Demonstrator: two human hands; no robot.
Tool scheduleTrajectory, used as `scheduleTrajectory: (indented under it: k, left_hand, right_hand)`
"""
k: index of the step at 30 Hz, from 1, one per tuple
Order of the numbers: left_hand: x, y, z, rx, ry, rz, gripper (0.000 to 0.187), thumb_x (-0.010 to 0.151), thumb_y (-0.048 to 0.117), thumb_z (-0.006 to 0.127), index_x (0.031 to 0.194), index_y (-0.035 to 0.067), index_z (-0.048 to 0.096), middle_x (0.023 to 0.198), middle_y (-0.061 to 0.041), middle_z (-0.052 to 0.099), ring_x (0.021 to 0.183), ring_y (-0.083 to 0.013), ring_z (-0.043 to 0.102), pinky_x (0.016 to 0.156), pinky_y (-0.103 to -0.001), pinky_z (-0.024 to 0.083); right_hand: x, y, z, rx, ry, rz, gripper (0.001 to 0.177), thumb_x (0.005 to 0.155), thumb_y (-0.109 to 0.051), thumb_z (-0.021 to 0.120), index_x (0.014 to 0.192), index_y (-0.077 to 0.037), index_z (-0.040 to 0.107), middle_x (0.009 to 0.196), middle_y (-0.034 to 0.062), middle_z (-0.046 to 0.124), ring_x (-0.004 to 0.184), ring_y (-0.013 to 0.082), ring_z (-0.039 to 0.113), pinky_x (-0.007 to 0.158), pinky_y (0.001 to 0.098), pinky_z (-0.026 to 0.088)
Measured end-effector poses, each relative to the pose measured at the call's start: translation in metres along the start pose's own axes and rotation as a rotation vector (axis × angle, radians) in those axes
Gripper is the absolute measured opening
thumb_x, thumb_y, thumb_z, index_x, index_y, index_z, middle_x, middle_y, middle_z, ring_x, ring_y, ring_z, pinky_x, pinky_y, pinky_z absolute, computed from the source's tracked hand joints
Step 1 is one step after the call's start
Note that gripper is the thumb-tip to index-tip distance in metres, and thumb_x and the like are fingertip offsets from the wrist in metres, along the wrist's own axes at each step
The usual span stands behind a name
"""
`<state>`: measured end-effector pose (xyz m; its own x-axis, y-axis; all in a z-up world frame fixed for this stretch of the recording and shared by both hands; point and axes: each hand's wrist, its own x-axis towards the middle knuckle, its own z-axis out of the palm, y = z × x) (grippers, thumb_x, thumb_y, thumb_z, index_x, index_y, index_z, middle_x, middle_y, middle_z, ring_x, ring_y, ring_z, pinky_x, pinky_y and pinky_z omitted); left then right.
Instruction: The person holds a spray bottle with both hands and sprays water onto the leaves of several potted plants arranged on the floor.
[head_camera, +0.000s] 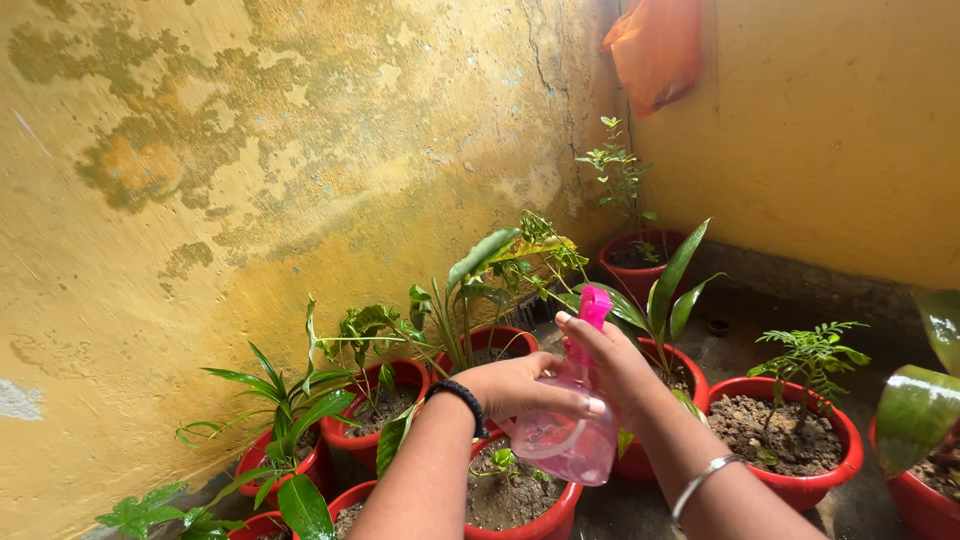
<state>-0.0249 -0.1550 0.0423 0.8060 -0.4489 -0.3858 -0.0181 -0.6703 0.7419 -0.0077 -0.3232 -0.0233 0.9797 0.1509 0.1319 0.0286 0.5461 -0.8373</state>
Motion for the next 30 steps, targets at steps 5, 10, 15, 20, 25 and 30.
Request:
scheduleTrajectory:
  k: [5,10,15,20,25,30]
  left_hand:
    - [0.0,-0.013,-0.008,-0.001,0.065,0.097,0.113,0.059,0.061,0.085,0.147,0.002,0.046,0.132,-0.016,0.064,0.119,-0.0226,0.065,0.1,-0.039,0.053]
    - [-0.01,-0.024,-0.016,-0.019,0.026,0.095,0.113,0.057,0.061,0.084,0.146,0.002,0.046,0.133,-0.014,0.064,0.119,-0.0216,0.064,0.1,-0.038,0.053]
    - [-0.016,-0.031,-0.02,0.066,0.052,0.082,0.112,0.058,0.062,0.084,0.144,-0.001,0.051,0.134,-0.015,0.066,0.122,-0.0216,0.065,0.103,-0.035,0.05]
    - [-0.015,-0.029,-0.017,0.075,0.049,0.07,0.114,0.055,0.063,0.085,0.143,-0.001,0.049,0.135,-0.014,0.066,0.124,-0.0211,0.064,0.105,-0.035,0.049]
    - [-0.016,-0.023,-0.012,0.063,0.131,0.074,0.119,0.052,0.064,0.085,0.145,0.001,0.045,0.134,-0.017,0.064,0.123,-0.0231,0.064,0.102,-0.038,0.052]
    - [-0.012,-0.023,-0.015,0.195,0.203,0.092,0.12,0.055,0.068,0.084,0.145,-0.001,0.045,0.135,-0.021,0.063,0.124,-0.024,0.065,0.103,-0.037,0.051]
  right_hand:
    - [0.016,0.02,0.004,-0.114,0.114,-0.015,0.041,0.086,-0.043,0.076,0.094,-0.004,0.064,0.082,0.0083,0.064,0.066,0.0161,0.061,0.058,0.0313,0.05]
    - [0.014,0.025,0.025,-0.081,0.043,0.046,0.038,0.086,-0.042,0.076,0.099,-0.009,0.064,0.087,0.0062,0.063,0.071,0.0161,0.061,0.061,0.0324,0.05]
    - [0.015,0.021,0.039,0.079,0.022,0.142,0.04,0.085,-0.047,0.07,0.102,-0.011,0.065,0.092,0.0066,0.064,0.076,0.018,0.065,0.066,0.0348,0.058]
    - [0.028,0.029,0.031,-0.028,0.082,0.057,0.041,0.087,-0.046,0.071,0.094,-0.006,0.066,0.085,0.0084,0.067,0.071,0.019,0.065,0.064,0.036,0.057]
    - [0.037,0.035,0.021,-0.056,0.186,-0.054,0.034,0.087,-0.04,0.074,0.091,-0.007,0.068,0.078,0.0093,0.071,0.064,0.0178,0.066,0.061,0.0343,0.056]
    - [0.031,0.022,0.023,0.002,0.137,-0.06,0.039,0.087,-0.044,0.073,0.097,-0.007,0.066,0.083,0.0091,0.07,0.069,0.0188,0.065,0.064,0.0353,0.055]
